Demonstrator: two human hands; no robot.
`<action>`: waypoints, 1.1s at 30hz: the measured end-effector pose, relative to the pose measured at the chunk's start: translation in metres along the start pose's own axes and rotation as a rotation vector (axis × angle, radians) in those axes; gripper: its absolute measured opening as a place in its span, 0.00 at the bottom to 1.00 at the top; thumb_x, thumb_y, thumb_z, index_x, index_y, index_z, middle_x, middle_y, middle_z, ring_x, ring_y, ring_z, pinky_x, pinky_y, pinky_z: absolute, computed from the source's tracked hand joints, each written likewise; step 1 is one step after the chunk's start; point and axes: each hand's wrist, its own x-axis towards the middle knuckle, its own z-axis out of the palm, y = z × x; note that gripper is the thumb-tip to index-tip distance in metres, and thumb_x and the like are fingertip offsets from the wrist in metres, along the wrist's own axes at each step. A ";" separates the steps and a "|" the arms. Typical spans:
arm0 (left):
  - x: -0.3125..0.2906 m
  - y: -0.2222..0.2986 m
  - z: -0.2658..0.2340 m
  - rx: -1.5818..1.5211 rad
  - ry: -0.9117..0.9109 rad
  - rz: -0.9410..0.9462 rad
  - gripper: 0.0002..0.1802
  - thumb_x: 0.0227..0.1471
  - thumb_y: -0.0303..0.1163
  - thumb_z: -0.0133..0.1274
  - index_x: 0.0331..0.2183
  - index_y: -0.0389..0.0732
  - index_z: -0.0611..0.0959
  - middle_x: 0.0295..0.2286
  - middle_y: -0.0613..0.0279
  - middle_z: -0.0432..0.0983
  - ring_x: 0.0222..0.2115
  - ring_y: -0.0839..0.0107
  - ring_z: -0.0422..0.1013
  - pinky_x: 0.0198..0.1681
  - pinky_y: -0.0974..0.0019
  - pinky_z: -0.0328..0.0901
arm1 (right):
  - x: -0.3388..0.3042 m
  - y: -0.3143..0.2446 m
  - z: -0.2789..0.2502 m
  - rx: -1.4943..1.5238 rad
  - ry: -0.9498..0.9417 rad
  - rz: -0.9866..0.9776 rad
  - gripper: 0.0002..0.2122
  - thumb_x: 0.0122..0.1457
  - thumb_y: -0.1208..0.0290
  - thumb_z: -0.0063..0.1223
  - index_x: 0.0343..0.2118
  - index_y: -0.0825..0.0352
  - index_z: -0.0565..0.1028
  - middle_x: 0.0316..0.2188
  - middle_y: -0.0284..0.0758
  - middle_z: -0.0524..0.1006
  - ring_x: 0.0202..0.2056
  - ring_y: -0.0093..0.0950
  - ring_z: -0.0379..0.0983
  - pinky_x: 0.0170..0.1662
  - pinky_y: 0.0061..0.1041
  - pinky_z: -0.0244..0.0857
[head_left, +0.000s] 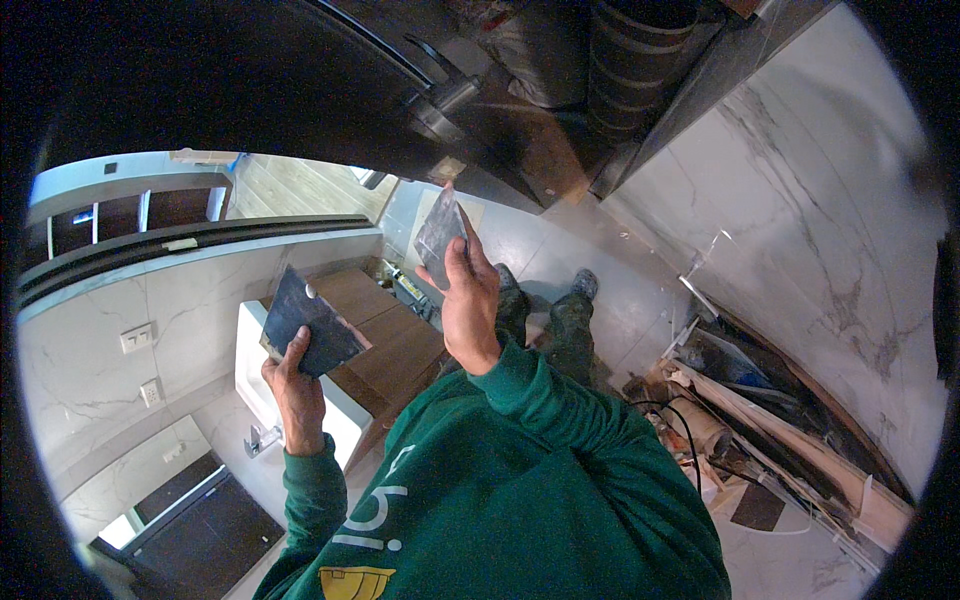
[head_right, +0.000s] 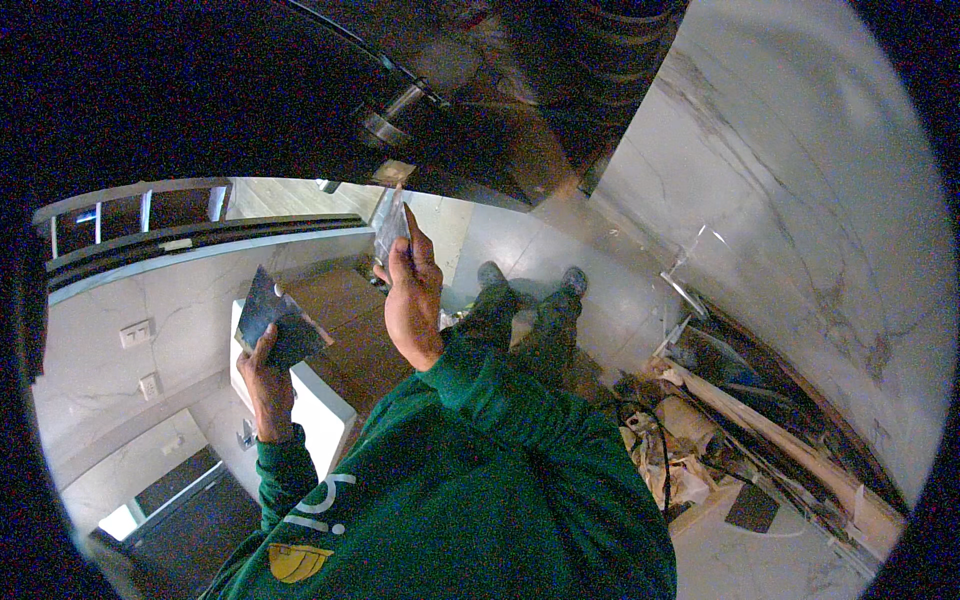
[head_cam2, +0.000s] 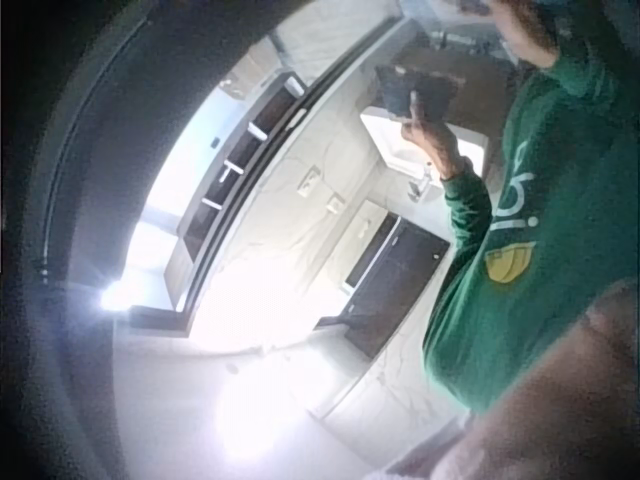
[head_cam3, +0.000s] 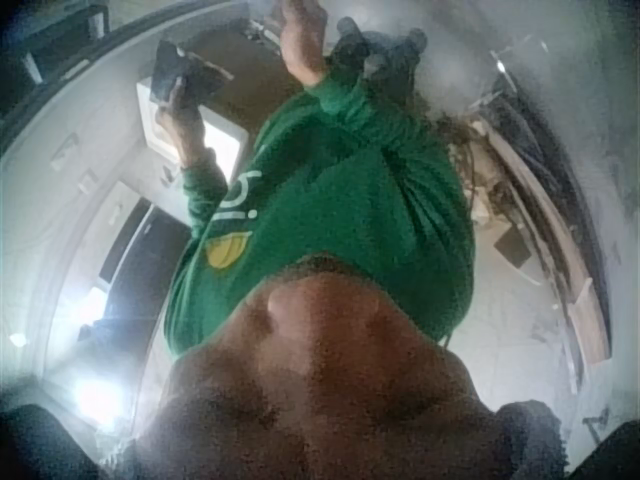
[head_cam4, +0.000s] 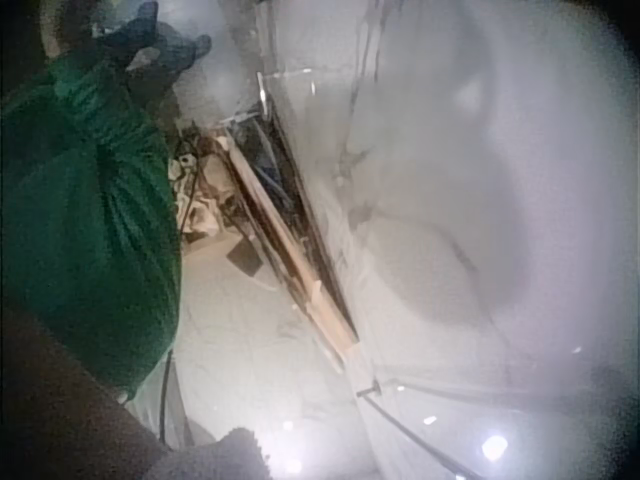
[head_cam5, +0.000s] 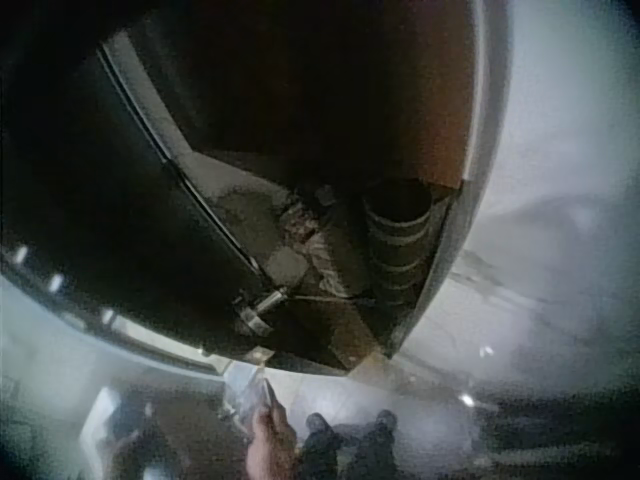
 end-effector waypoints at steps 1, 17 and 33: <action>0.001 -0.001 0.000 0.036 -0.004 0.015 0.17 0.51 0.27 0.61 0.41 0.28 0.78 0.36 0.54 0.79 0.33 0.67 0.78 0.41 0.65 0.73 | 0.000 0.000 0.000 -0.008 -0.027 -0.046 0.23 0.70 0.56 0.41 0.64 0.60 0.63 0.56 0.35 0.70 0.54 0.29 0.69 0.56 0.41 0.67; -0.001 0.003 0.001 -0.092 -0.008 0.001 0.14 0.51 0.25 0.60 0.39 0.28 0.79 0.34 0.54 0.80 0.32 0.67 0.78 0.40 0.65 0.73 | -0.004 0.006 0.004 0.073 0.023 0.053 0.21 0.71 0.59 0.40 0.63 0.62 0.64 0.54 0.34 0.72 0.53 0.28 0.70 0.54 0.41 0.69; -0.005 0.011 -0.001 0.023 -0.056 0.046 0.12 0.54 0.29 0.57 0.37 0.30 0.81 0.32 0.59 0.80 0.31 0.71 0.76 0.39 0.67 0.71 | -0.039 -0.012 -0.005 -0.042 -0.016 0.092 0.24 0.71 0.58 0.38 0.63 0.66 0.62 0.58 0.37 0.68 0.58 0.31 0.65 0.59 0.42 0.64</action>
